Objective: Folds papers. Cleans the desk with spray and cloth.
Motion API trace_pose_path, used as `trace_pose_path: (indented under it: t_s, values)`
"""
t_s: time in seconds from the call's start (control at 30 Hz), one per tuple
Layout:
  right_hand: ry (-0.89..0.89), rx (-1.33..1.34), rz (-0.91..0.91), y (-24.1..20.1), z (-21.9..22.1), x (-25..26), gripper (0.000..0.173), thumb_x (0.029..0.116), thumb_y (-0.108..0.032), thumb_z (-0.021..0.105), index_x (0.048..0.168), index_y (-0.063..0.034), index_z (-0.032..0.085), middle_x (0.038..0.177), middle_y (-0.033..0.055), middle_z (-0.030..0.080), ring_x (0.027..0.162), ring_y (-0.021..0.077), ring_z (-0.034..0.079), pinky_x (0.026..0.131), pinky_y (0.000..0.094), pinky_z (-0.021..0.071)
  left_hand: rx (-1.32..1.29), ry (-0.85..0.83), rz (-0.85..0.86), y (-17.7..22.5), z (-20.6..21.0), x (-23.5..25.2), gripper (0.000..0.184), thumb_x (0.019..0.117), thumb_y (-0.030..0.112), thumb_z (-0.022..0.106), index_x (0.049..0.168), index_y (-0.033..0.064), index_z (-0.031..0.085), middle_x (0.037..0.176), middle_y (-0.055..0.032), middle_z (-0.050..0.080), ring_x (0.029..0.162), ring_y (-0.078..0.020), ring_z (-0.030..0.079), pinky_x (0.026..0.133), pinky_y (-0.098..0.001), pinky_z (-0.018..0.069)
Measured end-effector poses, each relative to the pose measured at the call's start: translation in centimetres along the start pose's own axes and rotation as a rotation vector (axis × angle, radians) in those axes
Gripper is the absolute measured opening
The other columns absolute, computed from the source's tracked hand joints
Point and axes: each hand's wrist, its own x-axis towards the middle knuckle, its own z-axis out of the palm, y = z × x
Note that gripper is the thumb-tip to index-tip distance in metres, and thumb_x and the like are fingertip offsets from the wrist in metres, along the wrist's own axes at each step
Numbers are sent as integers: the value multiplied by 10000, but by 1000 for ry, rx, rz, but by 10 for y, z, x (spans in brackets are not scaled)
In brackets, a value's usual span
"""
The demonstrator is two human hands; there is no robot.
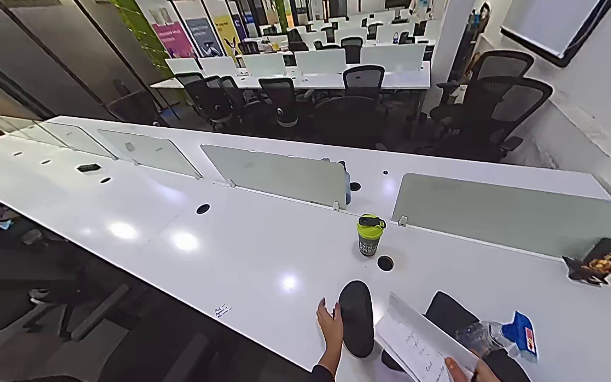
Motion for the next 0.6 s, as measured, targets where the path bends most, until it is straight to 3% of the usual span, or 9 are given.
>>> trace_pose_path:
  t_s: [0.07, 0.1, 0.2, 0.27, 0.37, 0.43, 0.5, 0.53, 0.6]
  values:
    - [3, -82, -38, 3, 3, 0, 236, 909, -49, 647, 976, 176, 671, 783, 229, 669, 645, 185, 602, 644, 334, 510, -31, -29, 211, 41, -4, -13, 595, 980, 159, 598, 1439, -167, 407, 1480, -405, 405, 1400, -524, 391, 1138, -583, 348]
    - [-6, -118, -61, 2, 4, 1, 206, 902, -50, 662, 909, 155, 684, 776, 226, 650, 639, 218, 583, 632, 351, 497, -62, -104, 291, 64, -6, -22, 549, 984, 174, 586, 1412, -147, 462, 1455, -371, 460, 1383, -475, 438, 1125, -554, 379]
    - [-55, -177, -133, -2, 7, 7, 179, 888, -60, 677, 869, 109, 731, 834, 247, 680, 743, 315, 666, 713, 430, 546, -158, -560, 589, 117, -9, -46, 383, 998, 143, 559, 1248, -141, 620, 1272, -260, 659, 1212, -270, 639, 1060, -394, 491]
    - [-64, -169, -177, -3, 9, 11, 172, 879, -66, 682, 902, 89, 753, 856, 240, 695, 774, 325, 683, 733, 440, 556, -115, -899, 783, 142, -8, -60, 344, 1013, 145, 580, 1226, -115, 657, 1225, -228, 697, 1154, -237, 674, 1031, -371, 510]
    - [54, -112, -220, 1, 13, 14, 190, 842, -73, 705, 956, 70, 757, 856, 193, 723, 746, 227, 689, 722, 317, 561, 7, -982, 910, 161, -6, -83, 208, 966, 19, 615, 1102, -80, 737, 1031, -204, 762, 964, -258, 755, 917, -398, 575]
    - [138, -26, -213, 6, 10, 16, 255, 851, -119, 726, 1008, 82, 736, 863, 152, 717, 738, 91, 646, 714, 190, 522, -63, -898, 820, 164, -5, -92, 177, 936, -27, 615, 1023, -103, 749, 931, -184, 770, 862, -156, 757, 850, -281, 578]
    - [195, 65, -189, 8, 5, 16, 349, 829, -146, 764, 1054, 114, 704, 961, 156, 732, 872, 25, 681, 835, 144, 530, -189, -839, 548, 165, -6, -98, 155, 945, -9, 627, 983, -108, 739, 861, -105, 759, 782, -5, 695, 783, -169, 549]
    - [201, 117, -165, 8, 2, 15, 391, 809, -145, 784, 1078, 121, 685, 1002, 137, 725, 923, -8, 670, 874, 128, 519, -244, -819, 401, 165, -7, -100, 129, 943, 4, 639, 956, -82, 734, 821, -36, 745, 745, 43, 665, 745, -148, 543]
    - [193, 223, -96, 8, 0, 14, 411, 768, -86, 805, 1094, 119, 663, 999, 66, 723, 884, -58, 654, 830, 112, 527, -311, -792, 216, 166, -7, -100, 83, 930, 5, 661, 927, -35, 734, 775, 46, 731, 701, 69, 646, 697, -143, 539]
